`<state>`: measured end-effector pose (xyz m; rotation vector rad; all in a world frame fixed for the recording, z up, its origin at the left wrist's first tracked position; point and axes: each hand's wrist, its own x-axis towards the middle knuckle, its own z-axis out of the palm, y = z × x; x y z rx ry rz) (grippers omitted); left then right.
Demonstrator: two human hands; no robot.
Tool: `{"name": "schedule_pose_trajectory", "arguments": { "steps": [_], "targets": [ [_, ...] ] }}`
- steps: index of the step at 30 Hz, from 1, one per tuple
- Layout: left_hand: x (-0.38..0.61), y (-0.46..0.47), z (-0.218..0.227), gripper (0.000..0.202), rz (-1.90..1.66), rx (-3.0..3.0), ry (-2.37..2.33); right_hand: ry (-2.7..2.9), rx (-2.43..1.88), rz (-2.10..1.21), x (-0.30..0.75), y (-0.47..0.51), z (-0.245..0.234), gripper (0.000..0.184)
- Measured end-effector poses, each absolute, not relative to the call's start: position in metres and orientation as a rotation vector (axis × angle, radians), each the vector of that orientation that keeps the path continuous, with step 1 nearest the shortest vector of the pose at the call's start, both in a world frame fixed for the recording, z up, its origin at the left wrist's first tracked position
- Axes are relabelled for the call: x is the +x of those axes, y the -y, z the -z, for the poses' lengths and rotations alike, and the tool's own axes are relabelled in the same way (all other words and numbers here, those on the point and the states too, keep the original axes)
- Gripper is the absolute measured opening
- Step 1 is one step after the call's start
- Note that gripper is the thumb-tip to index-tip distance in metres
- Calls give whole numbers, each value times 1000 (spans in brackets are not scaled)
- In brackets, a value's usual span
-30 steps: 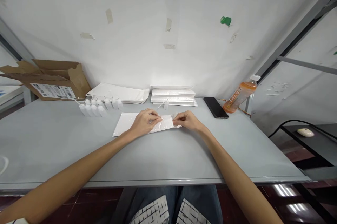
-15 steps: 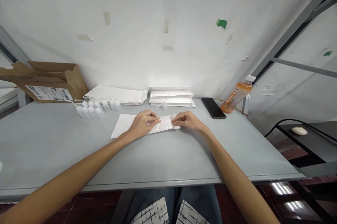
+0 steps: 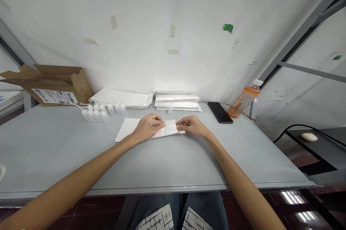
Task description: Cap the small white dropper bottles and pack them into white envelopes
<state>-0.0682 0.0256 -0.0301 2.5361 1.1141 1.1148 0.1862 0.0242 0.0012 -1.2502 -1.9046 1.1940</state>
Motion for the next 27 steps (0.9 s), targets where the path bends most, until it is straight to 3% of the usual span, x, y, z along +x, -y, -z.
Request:
{"name": "schedule_pose_trajectory", "arguments": {
  "steps": [4,14,27],
  "targets": [
    [-70,-27,29,25,-1103,2543,-1100,1880,-1261,-1204,186,-24,1,30],
    [-69,-25,27,29,-1095,2551,-1104,2016,-1208,-1019,180,-26,9,13],
    [-73,-28,27,26,-1079,2549,-1100,1967,-1223,-1074,182,-25,3,21]
  ]
}}
